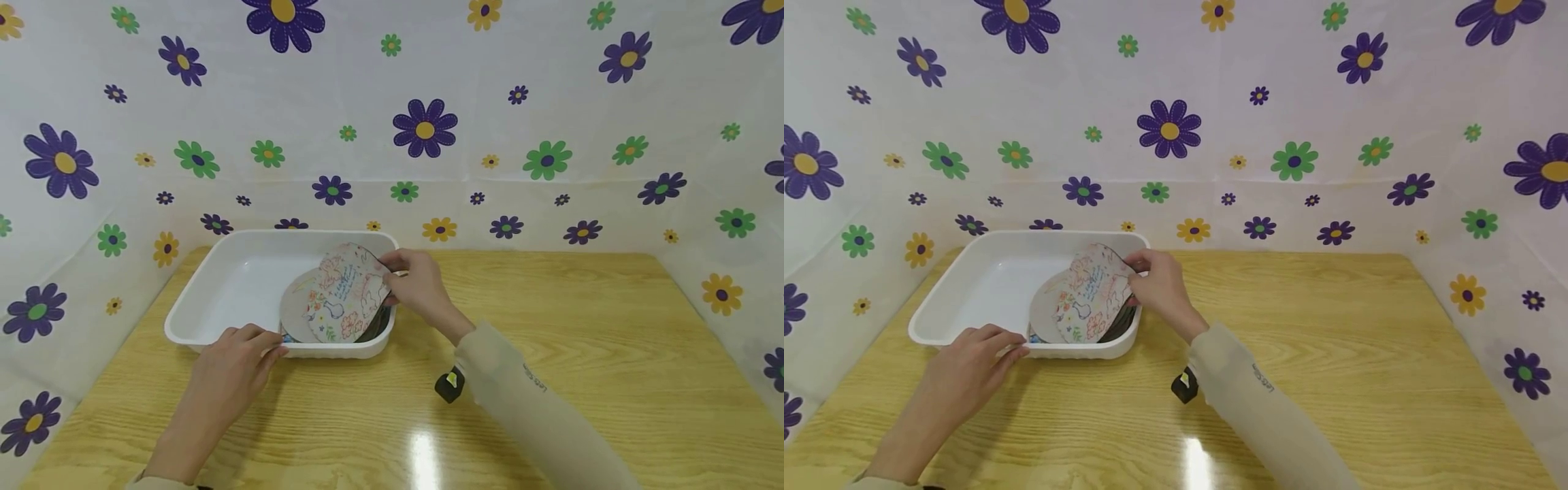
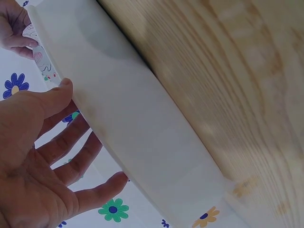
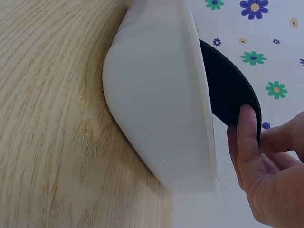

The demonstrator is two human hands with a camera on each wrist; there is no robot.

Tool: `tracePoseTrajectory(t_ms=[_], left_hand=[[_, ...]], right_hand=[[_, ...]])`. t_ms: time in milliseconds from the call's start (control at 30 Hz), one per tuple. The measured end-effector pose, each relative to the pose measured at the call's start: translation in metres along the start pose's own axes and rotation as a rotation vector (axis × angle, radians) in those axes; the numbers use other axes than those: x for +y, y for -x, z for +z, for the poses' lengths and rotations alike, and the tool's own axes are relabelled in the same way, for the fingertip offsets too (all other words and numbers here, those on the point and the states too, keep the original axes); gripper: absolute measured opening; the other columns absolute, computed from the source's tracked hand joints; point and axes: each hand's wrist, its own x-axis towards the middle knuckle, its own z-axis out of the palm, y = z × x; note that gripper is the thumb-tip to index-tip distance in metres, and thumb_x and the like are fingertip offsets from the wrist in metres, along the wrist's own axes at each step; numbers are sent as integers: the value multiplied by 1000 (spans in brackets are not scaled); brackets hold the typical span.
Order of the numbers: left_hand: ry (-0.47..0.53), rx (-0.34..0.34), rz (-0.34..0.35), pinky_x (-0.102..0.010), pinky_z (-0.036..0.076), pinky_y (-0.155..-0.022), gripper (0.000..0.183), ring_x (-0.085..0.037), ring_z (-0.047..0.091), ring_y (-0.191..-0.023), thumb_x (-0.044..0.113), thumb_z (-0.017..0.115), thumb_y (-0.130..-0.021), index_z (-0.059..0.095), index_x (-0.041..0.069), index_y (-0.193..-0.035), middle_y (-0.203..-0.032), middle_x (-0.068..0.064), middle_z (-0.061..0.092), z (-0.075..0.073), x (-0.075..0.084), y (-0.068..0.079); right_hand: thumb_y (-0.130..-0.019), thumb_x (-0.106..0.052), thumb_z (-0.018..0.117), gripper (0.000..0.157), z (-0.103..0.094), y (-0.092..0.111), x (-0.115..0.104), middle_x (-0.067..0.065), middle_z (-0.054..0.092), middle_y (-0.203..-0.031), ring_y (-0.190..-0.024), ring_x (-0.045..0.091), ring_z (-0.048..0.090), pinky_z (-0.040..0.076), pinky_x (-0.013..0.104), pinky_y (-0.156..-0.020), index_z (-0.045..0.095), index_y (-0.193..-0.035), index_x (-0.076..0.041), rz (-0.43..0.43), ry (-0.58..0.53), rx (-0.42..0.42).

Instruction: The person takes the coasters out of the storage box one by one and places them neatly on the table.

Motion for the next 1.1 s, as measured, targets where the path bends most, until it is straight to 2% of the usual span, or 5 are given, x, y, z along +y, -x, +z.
tracePoseTrajectory(t_ms=[233, 600, 867, 1100], left_hand=[[10, -23, -21, -46, 55, -65, 17, -31, 65, -84, 25, 72, -84, 73, 14, -96, -91, -4, 70, -2, -1, 0], [14, -33, -28, -46, 55, -68, 17, -31, 66, -85, 27, 71, -84, 73, 15, -97, -93, -4, 71, -2, -1, 0], [13, -46, -33, -46, 55, -69, 18, -31, 66, -86, 27, 70, -85, 73, 14, -98, -95, -4, 71, -1, -1, -1], [31, -61, -40, -46, 55, -70, 18, -31, 66, -87, 26, 70, -85, 73, 15, -98, -95, -3, 71, -2, 1, 0]], right_hand=[[-90, -3, 60, 21, -2, 0, 1, 8, 67, -105, -73, 19, 68, 59, 30, -58, 64, -110, -8, 37, -63, 19], [-91, -2, 59, 25, -14, 1, 4, 8, 64, -107, -83, 21, 66, 59, 30, -65, 63, -114, -11, 106, -188, 44], [-89, 1, 58, 26, -24, 4, 8, 11, 63, -107, -84, 21, 66, 60, 33, -68, 63, -113, -8, 103, -254, 87], [-90, -1, 58, 27, -32, 7, 11, 10, 63, -109, -87, 21, 65, 59, 34, -71, 63, -115, -10, 128, -279, 88]])
